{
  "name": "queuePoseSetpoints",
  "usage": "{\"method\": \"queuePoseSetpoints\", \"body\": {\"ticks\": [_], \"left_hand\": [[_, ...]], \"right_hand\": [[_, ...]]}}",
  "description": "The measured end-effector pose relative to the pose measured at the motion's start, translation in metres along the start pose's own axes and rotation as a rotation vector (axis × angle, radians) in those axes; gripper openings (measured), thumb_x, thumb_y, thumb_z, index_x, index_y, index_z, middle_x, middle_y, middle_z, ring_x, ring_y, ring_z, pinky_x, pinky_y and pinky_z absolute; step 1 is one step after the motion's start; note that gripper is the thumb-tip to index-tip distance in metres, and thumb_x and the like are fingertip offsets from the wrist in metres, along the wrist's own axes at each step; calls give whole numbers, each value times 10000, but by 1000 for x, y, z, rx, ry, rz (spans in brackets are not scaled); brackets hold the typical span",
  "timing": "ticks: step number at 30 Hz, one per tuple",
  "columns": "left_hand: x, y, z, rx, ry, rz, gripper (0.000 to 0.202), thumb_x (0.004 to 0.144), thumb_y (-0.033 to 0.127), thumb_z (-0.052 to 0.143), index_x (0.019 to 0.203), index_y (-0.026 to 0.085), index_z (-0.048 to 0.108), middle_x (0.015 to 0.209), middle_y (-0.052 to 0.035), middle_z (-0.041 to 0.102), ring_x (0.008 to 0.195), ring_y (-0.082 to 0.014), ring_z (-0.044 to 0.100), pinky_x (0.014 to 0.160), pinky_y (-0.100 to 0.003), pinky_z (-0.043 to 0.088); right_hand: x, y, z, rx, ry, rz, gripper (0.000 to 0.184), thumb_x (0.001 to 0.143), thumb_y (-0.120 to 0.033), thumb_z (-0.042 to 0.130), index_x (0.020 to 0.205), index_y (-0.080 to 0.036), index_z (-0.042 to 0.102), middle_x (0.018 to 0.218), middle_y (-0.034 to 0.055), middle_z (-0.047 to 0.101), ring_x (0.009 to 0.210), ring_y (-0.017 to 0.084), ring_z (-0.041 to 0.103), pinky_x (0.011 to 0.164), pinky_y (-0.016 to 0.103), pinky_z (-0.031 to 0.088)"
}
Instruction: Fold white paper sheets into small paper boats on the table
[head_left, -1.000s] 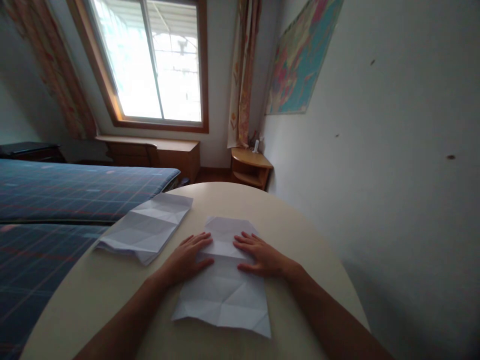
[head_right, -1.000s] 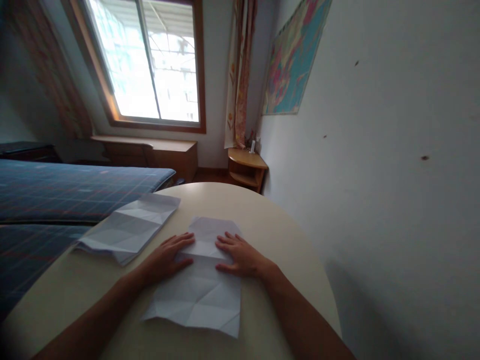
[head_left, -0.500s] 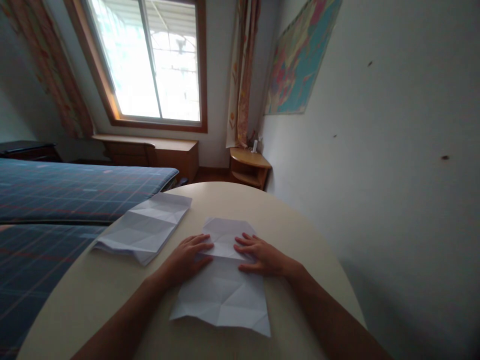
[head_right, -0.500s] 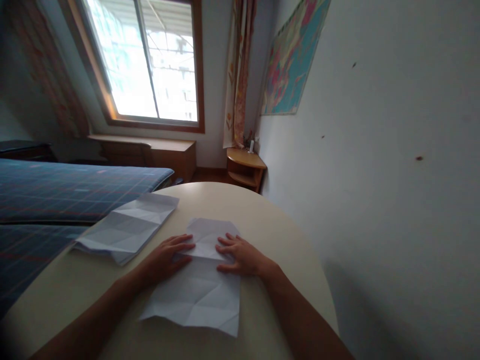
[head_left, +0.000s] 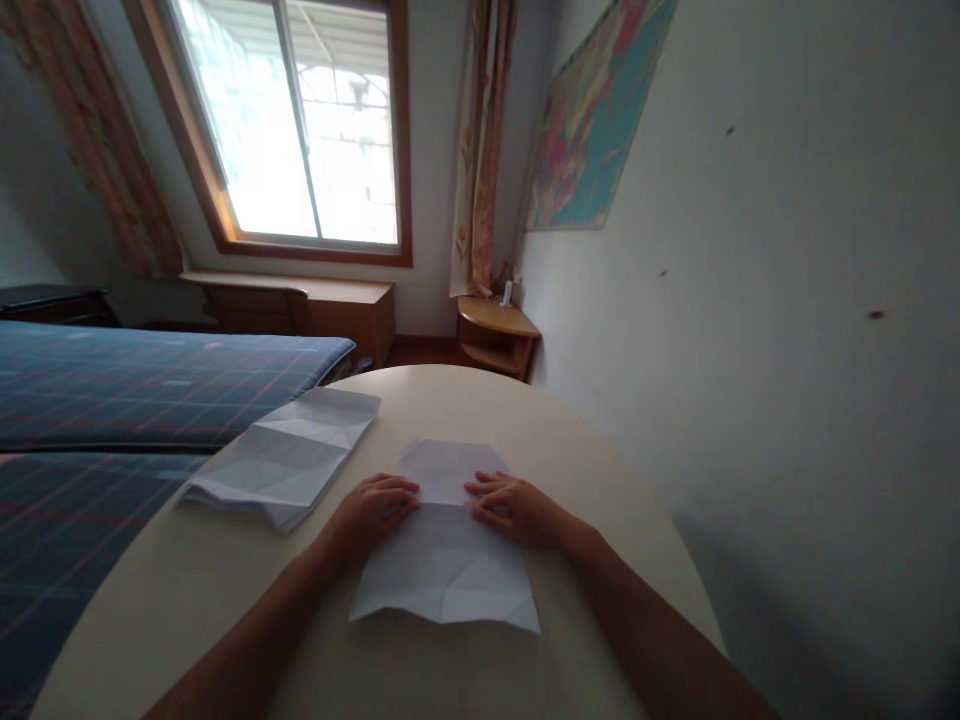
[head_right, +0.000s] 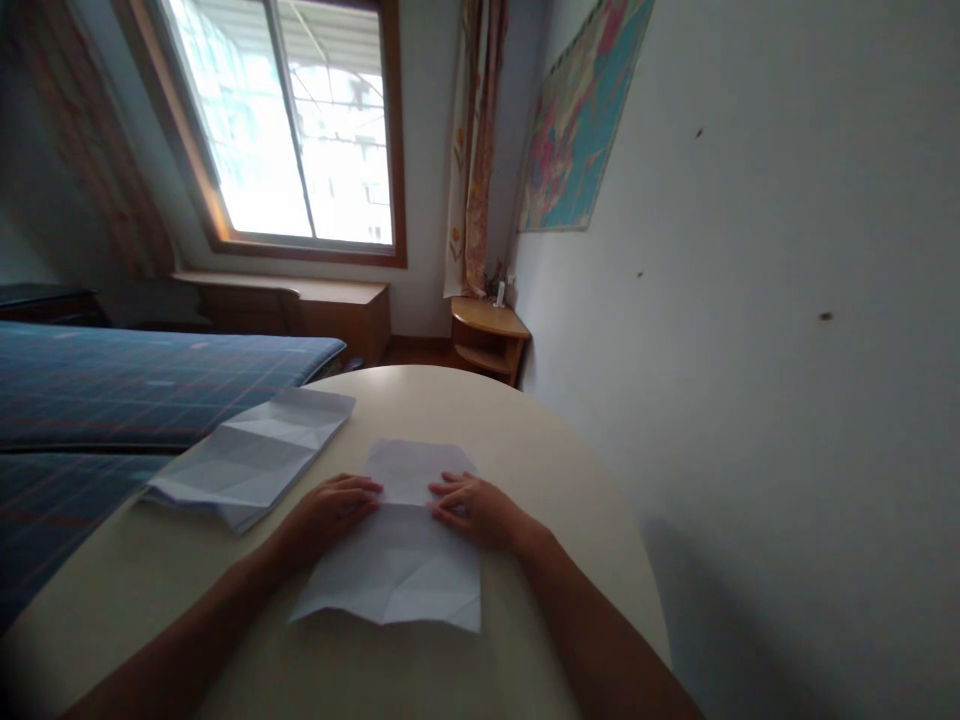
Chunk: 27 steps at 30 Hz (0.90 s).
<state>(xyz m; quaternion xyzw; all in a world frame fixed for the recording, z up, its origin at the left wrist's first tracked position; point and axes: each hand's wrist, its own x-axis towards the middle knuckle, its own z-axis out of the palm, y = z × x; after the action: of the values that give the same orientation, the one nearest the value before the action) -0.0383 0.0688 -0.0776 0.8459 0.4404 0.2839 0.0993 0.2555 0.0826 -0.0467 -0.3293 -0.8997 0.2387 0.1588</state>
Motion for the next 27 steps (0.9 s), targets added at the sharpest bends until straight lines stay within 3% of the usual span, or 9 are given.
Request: {"method": "queuePoseSetpoints", "body": {"ticks": [4,8,11,13,16,19,22,27], "left_hand": [[0,5,-2,69,45,-90,269,945,384,499,884,255,727,913,-34,760,871,-208,699,815,-309,520],[-2,10,-3,130,83,-191,290,936,429,484,831,259,693,791,-16,743,722,-202,696,680,-277,496],[-3,10,-2,50,150,-290,270,904,483,509,892,260,661,781,-5,736,689,-201,690,671,-285,500],[-1,12,-2,-90,207,-344,293,875,508,539,975,246,624,836,-18,742,753,-213,704,698,-300,521],[2,18,-4,-313,263,-361,309,861,511,544,932,213,586,880,-49,739,856,-231,711,734,-320,542],[6,27,-7,-388,341,-400,300,849,503,543,793,209,555,790,-45,712,776,-224,705,686,-315,543],[8,34,-8,-461,443,-455,331,827,534,553,816,204,543,770,-37,694,710,-211,692,611,-294,534],[8,41,-7,-603,541,-515,392,813,579,558,903,201,509,869,-65,720,731,-219,706,582,-284,533]], "right_hand": [[0,6,1,72,100,68,304,952,-408,510,1082,-251,735,1249,75,667,1216,246,585,1019,387,450],[-1,12,-1,74,193,129,299,928,-438,545,999,-229,747,1069,83,744,901,233,708,781,313,514],[-1,15,-3,110,260,157,326,918,-451,556,862,-189,741,789,41,744,671,169,649,620,250,456],[0,16,-5,159,304,192,356,903,-472,570,805,-169,729,718,27,713,621,146,601,570,234,417],[1,17,-7,295,362,256,401,873,-524,587,765,-161,721,689,20,687,610,146,583,543,234,410],[2,18,-7,453,446,286,412,834,-556,618,789,-159,717,701,24,685,633,164,610,571,254,454],[4,16,-6,632,520,271,432,773,-567,679,912,-158,695,799,41,709,714,184,649,654,291,510],[8,7,2,856,464,276,461,728,-562,722,942,-158,663,916,76,731,794,214,684,743,363,554]]}}
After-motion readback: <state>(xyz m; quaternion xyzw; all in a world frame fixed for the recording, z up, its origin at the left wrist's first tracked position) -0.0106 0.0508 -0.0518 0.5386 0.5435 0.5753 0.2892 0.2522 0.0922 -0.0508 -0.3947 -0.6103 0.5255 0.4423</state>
